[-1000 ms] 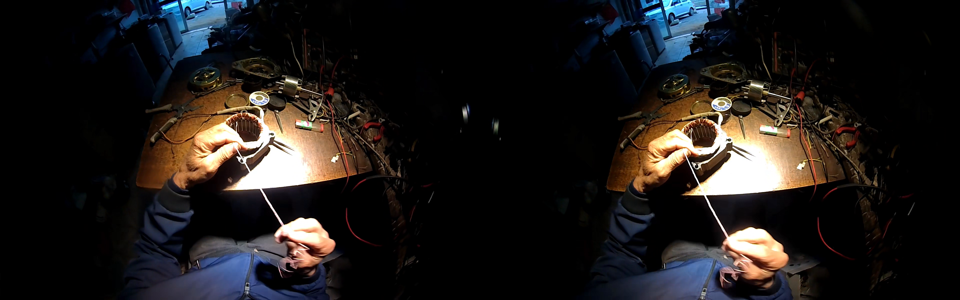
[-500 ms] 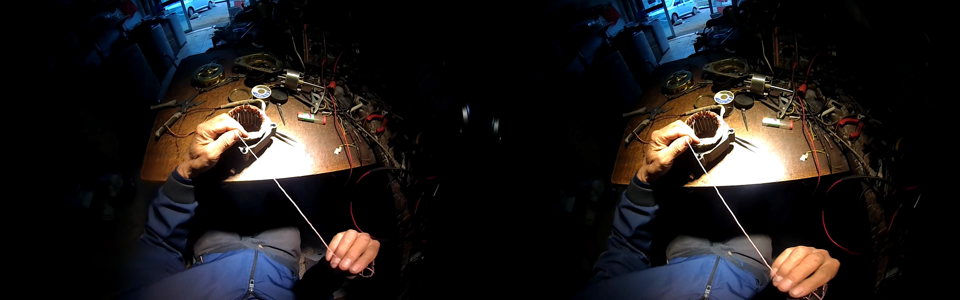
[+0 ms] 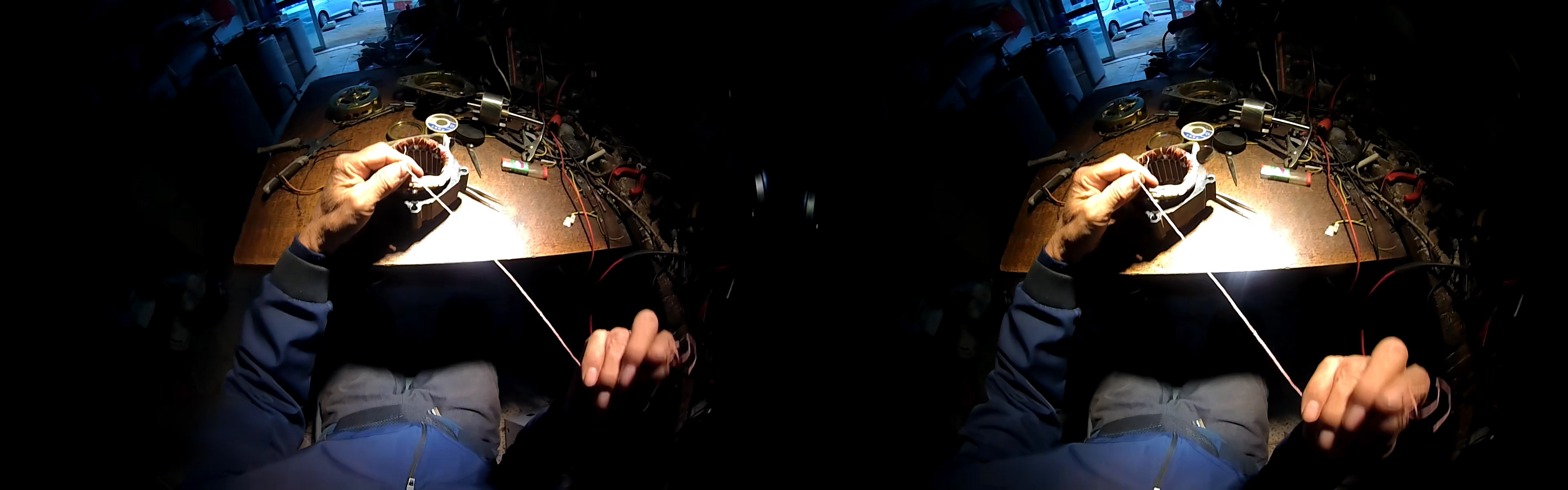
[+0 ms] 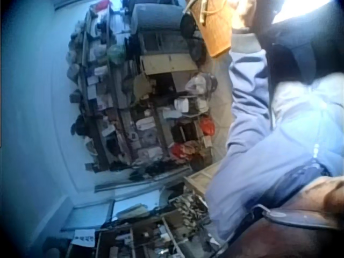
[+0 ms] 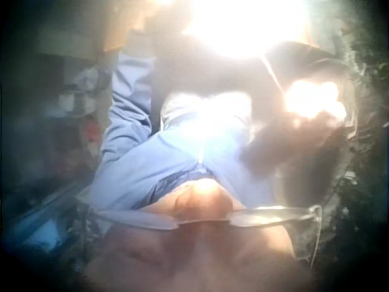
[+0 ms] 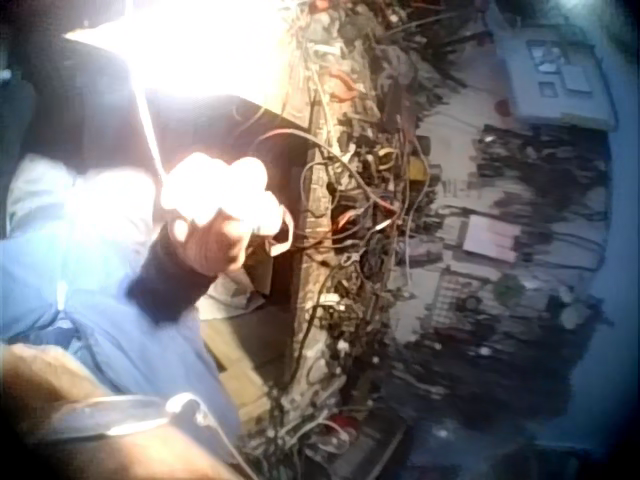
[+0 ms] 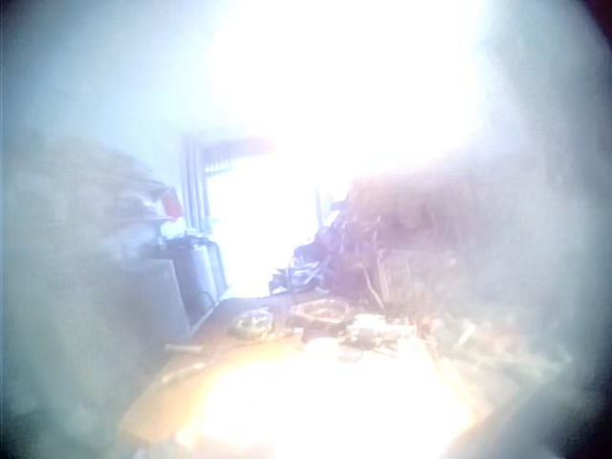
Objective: The person is repairing a motor stator by hand. They are seen tying knots in the white insulation wire and securing the copper windings to the stator core. The work is performed on a cluttered workbench in a workshop environment.
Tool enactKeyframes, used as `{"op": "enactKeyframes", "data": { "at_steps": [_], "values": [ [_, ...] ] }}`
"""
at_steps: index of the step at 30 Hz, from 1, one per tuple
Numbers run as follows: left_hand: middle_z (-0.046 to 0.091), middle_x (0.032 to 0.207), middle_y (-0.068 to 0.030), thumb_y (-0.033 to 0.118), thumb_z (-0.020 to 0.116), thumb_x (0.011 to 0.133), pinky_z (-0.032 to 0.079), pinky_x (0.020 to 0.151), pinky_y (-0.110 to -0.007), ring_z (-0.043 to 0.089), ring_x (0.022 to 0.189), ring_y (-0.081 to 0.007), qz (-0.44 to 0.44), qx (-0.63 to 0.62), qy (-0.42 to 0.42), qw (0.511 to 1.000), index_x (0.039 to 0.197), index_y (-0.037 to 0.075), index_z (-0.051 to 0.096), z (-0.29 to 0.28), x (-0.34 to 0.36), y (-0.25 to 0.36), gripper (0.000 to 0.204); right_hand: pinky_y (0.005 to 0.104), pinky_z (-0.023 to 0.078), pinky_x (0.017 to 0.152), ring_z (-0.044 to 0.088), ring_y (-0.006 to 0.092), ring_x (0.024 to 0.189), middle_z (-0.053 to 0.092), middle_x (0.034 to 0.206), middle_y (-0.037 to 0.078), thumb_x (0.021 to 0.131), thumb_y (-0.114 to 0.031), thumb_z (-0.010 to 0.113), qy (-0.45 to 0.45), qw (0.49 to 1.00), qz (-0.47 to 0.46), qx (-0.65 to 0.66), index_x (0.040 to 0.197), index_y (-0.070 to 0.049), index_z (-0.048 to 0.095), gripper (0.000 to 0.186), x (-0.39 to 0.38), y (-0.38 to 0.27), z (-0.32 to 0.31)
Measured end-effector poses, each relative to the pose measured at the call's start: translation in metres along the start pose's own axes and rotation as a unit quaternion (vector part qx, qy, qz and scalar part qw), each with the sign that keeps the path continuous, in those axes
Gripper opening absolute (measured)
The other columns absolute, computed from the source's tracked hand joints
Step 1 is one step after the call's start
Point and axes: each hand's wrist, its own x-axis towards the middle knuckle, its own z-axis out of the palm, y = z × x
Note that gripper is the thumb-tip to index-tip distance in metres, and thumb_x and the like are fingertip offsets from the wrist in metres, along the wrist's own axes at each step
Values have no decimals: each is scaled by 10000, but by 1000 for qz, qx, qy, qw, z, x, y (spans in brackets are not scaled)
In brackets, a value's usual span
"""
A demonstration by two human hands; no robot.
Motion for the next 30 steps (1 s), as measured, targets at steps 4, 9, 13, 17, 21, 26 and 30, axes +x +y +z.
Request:
{"op": "enactKeyframes", "data": {
  "at_steps": [4,9,13,17,21,26,30],
  "values": [
    [715,947,13,184,635,1079,484,806,-216,618,881,-54,-15,-2,-5,1000,1065,30,757,-1,2,1,197,295,412,464,420,123,486,515,846,83,1102,-136,574,50,996,2,-68,1175,55,633,213,-6,9,1],
    [730,970,-7,180,625,1081,506,807,-226,635,888,-61,-14,-6,-22,1000,1090,26,762,-2,6,-3,205,247,351,506,444,92,534,640,937,106,1053,-93,634,148,972,-23,-183,1175,71,693,214,-11,9,3],
    [741,993,-31,176,622,1080,522,819,-240,647,899,-79,-50,-65,-35,996,1092,5,755,-1,8,1,216,228,347,536,435,50,570,679,792,47,931,-41,689,209,898,49,-385,1029,70,762,165,8,28,27],
    [745,1004,-46,176,623,1076,535,837,-266,655,916,-100,-56,-56,-22,997,1076,5,755,-5,6,-1,216,206,421,624,569,48,693,694,800,-4,965,-20,741,97,898,121,-411,1042,70,777,124,22,62,36],
    [746,985,-23,197,647,1061,512,790,-251,635,875,-78,-53,-55,-17,997,1067,22,763,-3,6,0,210,185,396,611,555,27,685,706,822,-10,983,-33,746,32,915,134,-380,1048,50,783,112,30,102,29],
    [742,966,-1,226,650,1059,453,722,-227,587,816,-52,-45,-23,-17,999,1057,48,769,-8,0,8,214,223,406,546,552,50,610,699,751,13,979,-50,750,11,912,173,-372,1003,41,777,98,36,105,29],
    [744,974,-12,222,651,1056,486,764,-235,624,854,-67,-41,-52,-13,998,1054,37,765,-3,2,0,217,233,375,490,517,79,535,619,650,25,957,-68,726,91,934,190,-288,940,62,722,132,25,59,24]
  ]
}}
